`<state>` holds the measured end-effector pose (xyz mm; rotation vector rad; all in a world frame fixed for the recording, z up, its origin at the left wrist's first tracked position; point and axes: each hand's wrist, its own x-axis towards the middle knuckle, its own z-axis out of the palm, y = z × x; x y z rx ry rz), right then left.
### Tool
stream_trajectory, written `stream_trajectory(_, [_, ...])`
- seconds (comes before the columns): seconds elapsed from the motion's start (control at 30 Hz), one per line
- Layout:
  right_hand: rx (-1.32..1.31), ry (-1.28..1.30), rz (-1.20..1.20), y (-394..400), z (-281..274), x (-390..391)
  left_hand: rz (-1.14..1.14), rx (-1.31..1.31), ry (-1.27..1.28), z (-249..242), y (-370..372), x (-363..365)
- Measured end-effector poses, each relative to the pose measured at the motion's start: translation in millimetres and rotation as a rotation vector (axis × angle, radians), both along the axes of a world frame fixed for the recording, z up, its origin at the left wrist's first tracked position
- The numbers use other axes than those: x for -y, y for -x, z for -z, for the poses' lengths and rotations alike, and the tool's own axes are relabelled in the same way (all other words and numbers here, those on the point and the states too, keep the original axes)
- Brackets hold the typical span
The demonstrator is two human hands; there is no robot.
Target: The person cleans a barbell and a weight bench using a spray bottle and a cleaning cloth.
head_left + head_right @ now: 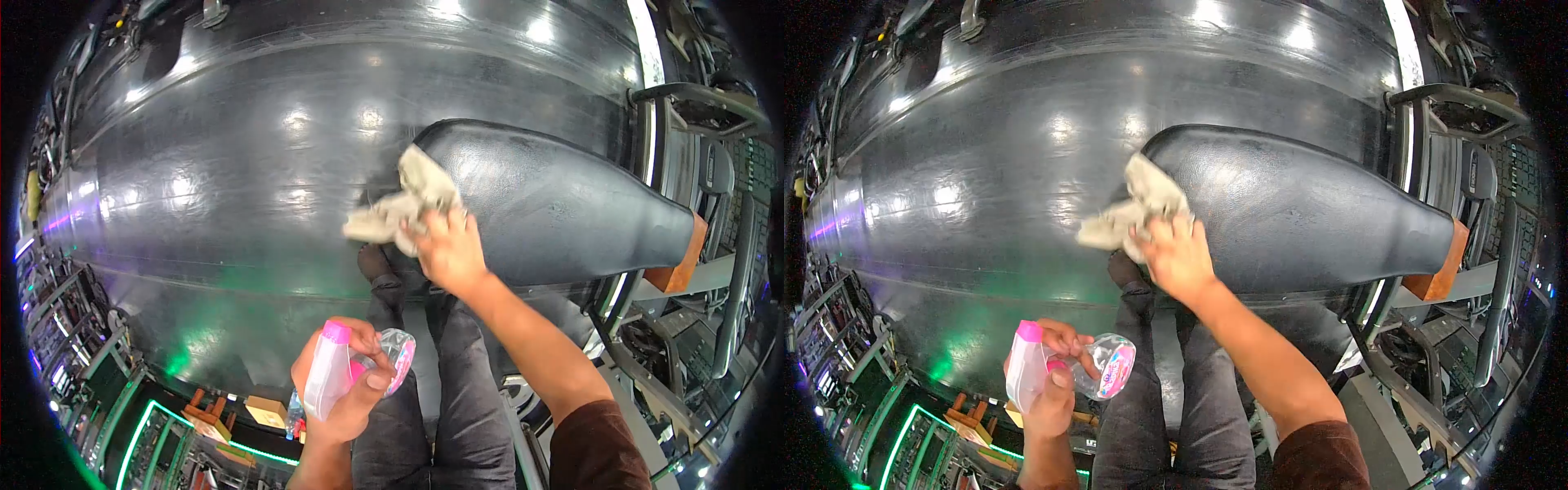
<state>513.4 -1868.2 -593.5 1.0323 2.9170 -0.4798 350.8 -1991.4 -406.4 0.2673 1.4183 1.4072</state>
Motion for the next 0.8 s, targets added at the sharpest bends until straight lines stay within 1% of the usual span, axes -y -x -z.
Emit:
stream_trajectory(0.03, [0.005, 0.031, -0.039, -5.9, -4.9, 9.3, 0.023, -0.014, -0.004, -1.5, 0.7, 0.0])
stream_trajectory(0.07, [-0.006, 0.007, -0.055, -9.8, -3.9, 4.0, 0.039, -0.015, -0.012, -3.2, -0.1, -1.3])
stream_trajectory(0.13, [-0.03, -0.039, -0.084, -13.2, -5.3, -25.0, 0.075, -0.019, -0.028, -6.2, -3.2, -4.4])
stream_trajectory(0.17, [-0.022, -0.123, -0.031, -13.6, -6.6, -46.5, 0.089, -0.014, -0.03, -7.7, -4.0, -4.5])
stream_trajectory(0.2, [0.04, -0.148, 0.126, -7.6, -13.5, -70.4, 0.1, -0.008, -0.03, -8.9, -5.5, -3.7])
stream_trajectory(0.23, [-0.016, -0.23, 0.3, -9.0, -18.7, -93.9, 0.111, 0.0, -0.027, -9.8, -8.5, -1.8])
stream_trajectory(0.27, [-0.07, -0.248, 0.432, -13.9, -23.9, -111.9, 0.11, 0.004, -0.018, -8.9, -12.4, -0.4])
stream_trajectory(0.33, [0.018, -0.238, 0.613, -31.6, -7.8, -117.6, 0.111, 0.013, -0.017, -6.4, -19.5, -2.2])
stream_trajectory(0.4, [0.042, -0.184, 0.483, -48.8, 0.6, -78.2, 0.129, 0.04, -0.022, -8.9, -24.8, -3.9])
stream_trajectory(0.47, [0.016, -0.009, 0.312, -63.9, -5.7, -20.5, 0.137, 0.06, -0.026, -13.1, -31.8, -6.7])
stream_trajectory(0.5, [0.022, 0.039, 0.245, -76.4, -10.4, 4.5, 0.141, 0.062, -0.025, -15.9, -34.7, -9.0])
stream_trajectory(0.53, [0.027, 0.09, 0.179, -83.6, -15.3, 16.9, 0.147, 0.062, -0.021, -18.7, -37.7, -10.5])
stream_trajectory(0.63, [0.028, 0.094, 0.06, -114.5, -24.7, 0.9, 0.178, 0.036, -0.029, -28.6, -47.0, -16.1])
stream_trajectory(0.67, [0.101, 0.056, 0.14, -124.9, -24.4, -17.5, 0.199, 0.023, -0.037, -30.7, -49.6, -18.2])
stream_trajectory(0.7, [0.006, -0.04, 0.283, -133.5, -26.0, -44.4, 0.219, 0.009, -0.041, -32.4, -52.3, -20.0])
stream_trajectory(0.73, [-0.024, -0.146, 0.403, -143.4, -30.5, -71.9, 0.23, 0.003, -0.048, -33.2, -57.3, -21.3])
stream_trajectory(0.8, [-0.037, -0.227, 0.725, -168.6, -26.0, -113.3, 0.246, -0.002, -0.069, -34.2, -69.0, -25.3])
